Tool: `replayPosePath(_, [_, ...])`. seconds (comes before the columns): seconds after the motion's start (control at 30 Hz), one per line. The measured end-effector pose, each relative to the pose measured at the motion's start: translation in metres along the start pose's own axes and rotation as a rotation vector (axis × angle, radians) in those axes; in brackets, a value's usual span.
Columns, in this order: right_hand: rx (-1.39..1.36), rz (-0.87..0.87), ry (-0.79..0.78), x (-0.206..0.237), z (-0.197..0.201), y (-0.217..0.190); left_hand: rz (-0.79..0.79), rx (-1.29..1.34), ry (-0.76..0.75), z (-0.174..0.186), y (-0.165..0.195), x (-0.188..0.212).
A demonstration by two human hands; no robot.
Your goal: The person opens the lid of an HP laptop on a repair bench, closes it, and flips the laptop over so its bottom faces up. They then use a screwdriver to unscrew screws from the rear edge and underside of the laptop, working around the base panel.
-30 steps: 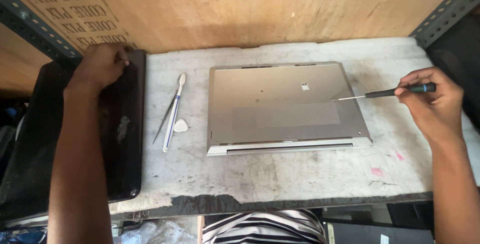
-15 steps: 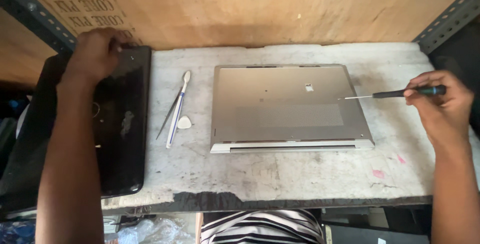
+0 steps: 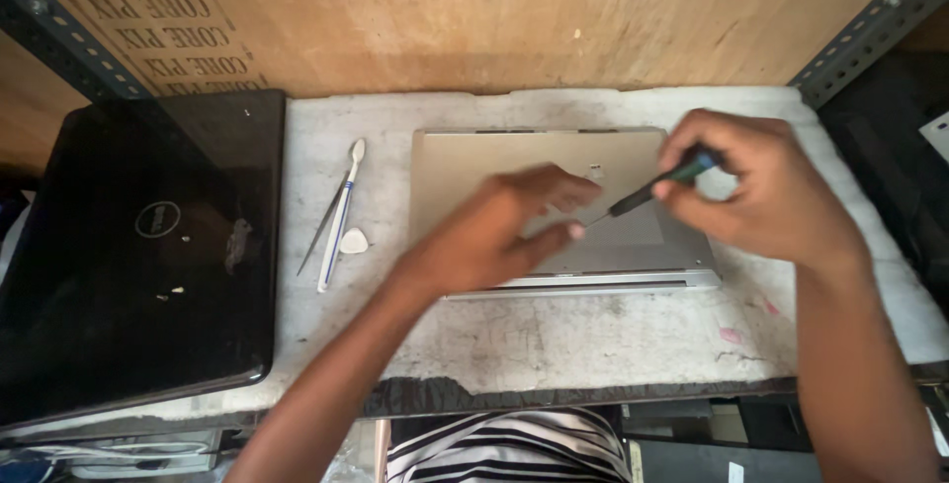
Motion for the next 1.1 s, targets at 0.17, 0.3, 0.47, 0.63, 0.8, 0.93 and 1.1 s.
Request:
replayPosePath(0.17, [0.174, -0.016, -0.162, -0.033, -0.015, -0.055, 0.115, 0.170, -0.069, -0.024, -0.012, -0.013])
replayPosePath(0.3, [0.205, -0.226, -0.271, -0.041, -0.025, -0.064, 0.077, 0.172, -0.041, -0.032, -0.019, -0.010])
replayPosePath(0.47, [0.190, -0.307, -0.339, -0.041, -0.031, -0.065, 0.086, 0.217, -0.078, -0.040, -0.025, -0.005])
replayPosePath(0.63, [0.184, -0.320, -0.352, -0.041, -0.035, -0.063, 0.116, 0.227, -0.102, -0.040, -0.029, -0.004])
replayPosePath(0.8, [0.164, -0.283, -0.330, -0.040, -0.036, -0.064, 0.070, 0.234, -0.088, -0.040, -0.027, -0.004])
replayPosePath(0.93, [0.143, -0.292, -0.356, -0.039, -0.039, -0.064, 0.117, 0.244, -0.099, -0.041, -0.029, -0.004])
replayPosePath(1.1, [0.226, -0.256, -0.334, -0.039, -0.042, -0.067, 0.186, 0.186, -0.100, -0.042, -0.033, -0.002])
Point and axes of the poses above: each hand's wrist, its own x-axis away from the middle knuckle, its own z-axis out of the back of the hand, y = z × x, the point moved 6 cm from there along -x, towards the middle knuckle, and after that the axes turned 14 degrees about -y, right-handed, at the moved point
